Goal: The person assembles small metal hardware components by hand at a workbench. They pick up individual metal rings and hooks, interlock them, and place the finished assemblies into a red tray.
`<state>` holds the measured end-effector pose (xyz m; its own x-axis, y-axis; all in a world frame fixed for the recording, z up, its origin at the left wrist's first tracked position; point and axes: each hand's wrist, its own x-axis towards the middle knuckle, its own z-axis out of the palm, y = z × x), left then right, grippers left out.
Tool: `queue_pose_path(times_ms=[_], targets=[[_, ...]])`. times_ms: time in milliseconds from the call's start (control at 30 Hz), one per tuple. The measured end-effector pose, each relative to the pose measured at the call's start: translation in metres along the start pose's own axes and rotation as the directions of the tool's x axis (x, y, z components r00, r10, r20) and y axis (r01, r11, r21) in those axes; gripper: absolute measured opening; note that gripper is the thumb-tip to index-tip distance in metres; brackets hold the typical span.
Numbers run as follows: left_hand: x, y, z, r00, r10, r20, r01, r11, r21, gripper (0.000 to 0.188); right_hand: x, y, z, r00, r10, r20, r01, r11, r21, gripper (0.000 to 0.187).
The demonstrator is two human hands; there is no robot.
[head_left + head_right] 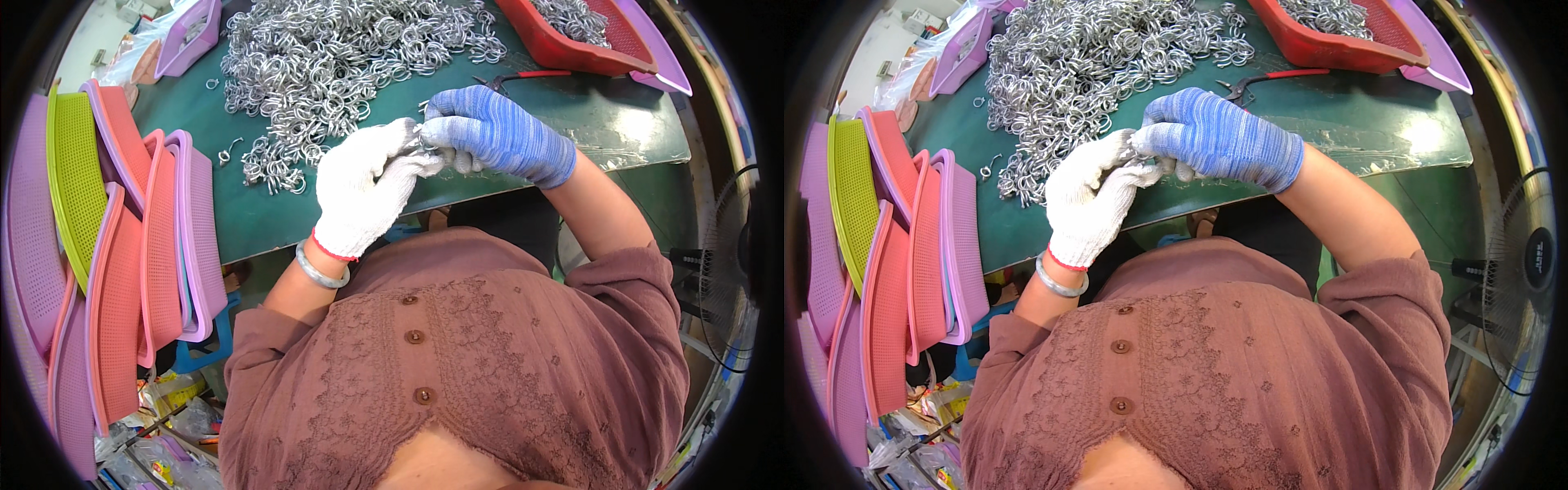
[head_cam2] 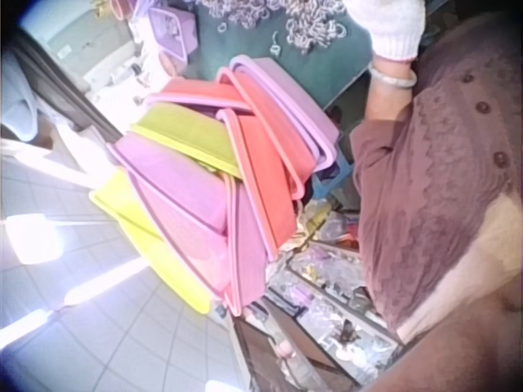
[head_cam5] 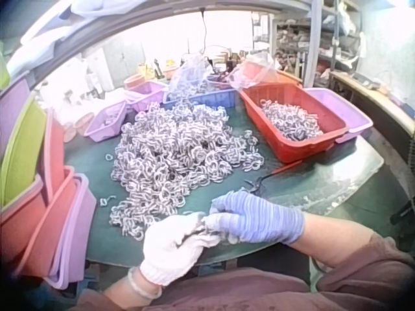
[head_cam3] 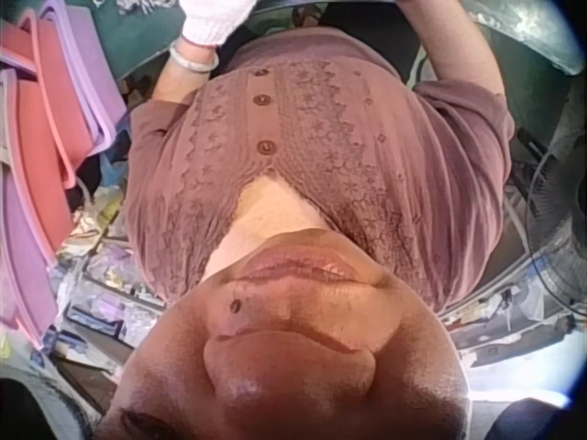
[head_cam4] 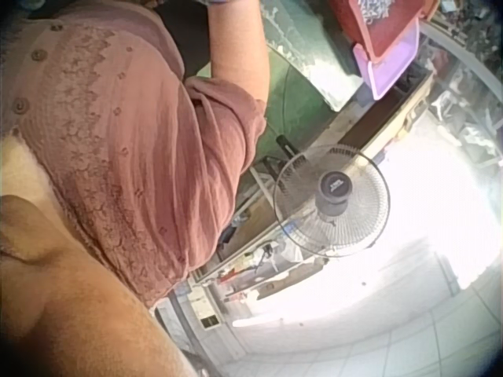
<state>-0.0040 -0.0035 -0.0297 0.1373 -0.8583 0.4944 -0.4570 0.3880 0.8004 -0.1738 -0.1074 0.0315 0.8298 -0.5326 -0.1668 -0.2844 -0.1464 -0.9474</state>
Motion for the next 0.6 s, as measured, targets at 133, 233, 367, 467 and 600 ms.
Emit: queue_pose_path(times_ms=[133, 233, 367, 467, 600], targets=[[0.000, 0.007, -0.004, 0.976, -0.194, 0.097, 0.205, 0.971, -0.126, 0.022, 0.001, -0.002, 0.003, 1.000, -0.013, -0.010, 0.013, 1.000, 0.003, 0.028], [-0.001, 0.022, -0.001, 0.899, -0.419, 0.128, 0.426, 0.768, -0.479, 0.022, 0.001, -0.002, 0.004, 1.000, -0.004, -0.009, 0.004, 1.000, 0.022, 0.027], [-0.003, 0.016, 0.001, 0.910, -0.384, 0.159, 0.399, 0.698, -0.594, 0.029, 0.002, 0.002, 0.005, 1.000, 0.011, -0.020, -0.010, 0.998, 0.069, 0.024], [-0.002, 0.010, 0.002, 0.902, -0.391, 0.185, 0.412, 0.646, -0.642, 0.034, 0.004, 0.009, 0.006, 0.998, 0.023, -0.060, -0.019, 0.997, 0.079, 0.023], [-0.002, 0.017, 0.003, 0.918, -0.382, 0.103, 0.369, 0.733, -0.572, 0.048, 0.003, 0.015, 0.004, 0.993, -0.007, -0.120, 0.019, 0.995, 0.097, 0.023]])
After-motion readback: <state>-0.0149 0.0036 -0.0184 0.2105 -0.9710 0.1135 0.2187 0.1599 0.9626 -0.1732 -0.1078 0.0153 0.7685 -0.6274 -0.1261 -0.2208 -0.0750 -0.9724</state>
